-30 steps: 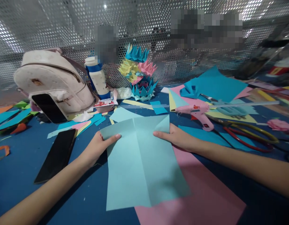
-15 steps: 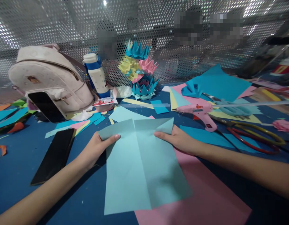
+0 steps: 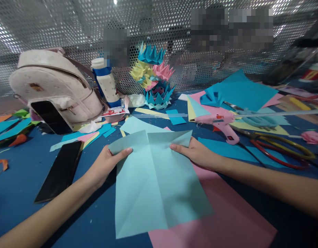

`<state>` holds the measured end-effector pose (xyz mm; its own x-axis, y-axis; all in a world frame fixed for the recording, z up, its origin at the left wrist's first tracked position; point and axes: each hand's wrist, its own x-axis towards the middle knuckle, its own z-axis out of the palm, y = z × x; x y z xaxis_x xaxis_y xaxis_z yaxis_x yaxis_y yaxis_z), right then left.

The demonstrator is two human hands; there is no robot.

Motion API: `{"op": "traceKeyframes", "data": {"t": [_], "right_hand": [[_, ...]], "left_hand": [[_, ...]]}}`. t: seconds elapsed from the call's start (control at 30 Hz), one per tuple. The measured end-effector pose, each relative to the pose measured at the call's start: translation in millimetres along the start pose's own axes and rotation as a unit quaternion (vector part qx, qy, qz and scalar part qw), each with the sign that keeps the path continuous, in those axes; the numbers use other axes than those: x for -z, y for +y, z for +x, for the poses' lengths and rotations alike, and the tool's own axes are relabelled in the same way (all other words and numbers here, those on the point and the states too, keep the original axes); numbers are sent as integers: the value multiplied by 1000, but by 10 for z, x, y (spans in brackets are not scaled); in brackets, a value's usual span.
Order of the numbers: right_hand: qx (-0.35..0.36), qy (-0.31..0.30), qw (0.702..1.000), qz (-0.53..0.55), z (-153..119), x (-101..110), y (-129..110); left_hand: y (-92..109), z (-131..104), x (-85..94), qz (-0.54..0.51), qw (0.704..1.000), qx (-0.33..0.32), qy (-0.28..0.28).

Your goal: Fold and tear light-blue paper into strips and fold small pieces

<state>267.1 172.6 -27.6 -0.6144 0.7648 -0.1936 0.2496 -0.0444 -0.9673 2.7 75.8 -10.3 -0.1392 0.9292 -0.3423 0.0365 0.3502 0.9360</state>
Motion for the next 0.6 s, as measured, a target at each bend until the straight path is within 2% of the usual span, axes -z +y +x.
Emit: {"op": "traceKeyframes", "data": {"t": [0.27, 0.47, 0.6], "right_hand": [[11, 19, 1000, 4, -8, 15, 7], [5, 45, 997, -66, -8, 15, -76], [10, 49, 996, -73, -17, 0, -89]], "left_hand": [[2, 22, 21, 37, 999, -26, -9], [37, 5, -16, 77, 997, -22, 11], [43, -9, -30, 90, 995, -33, 17]]}}
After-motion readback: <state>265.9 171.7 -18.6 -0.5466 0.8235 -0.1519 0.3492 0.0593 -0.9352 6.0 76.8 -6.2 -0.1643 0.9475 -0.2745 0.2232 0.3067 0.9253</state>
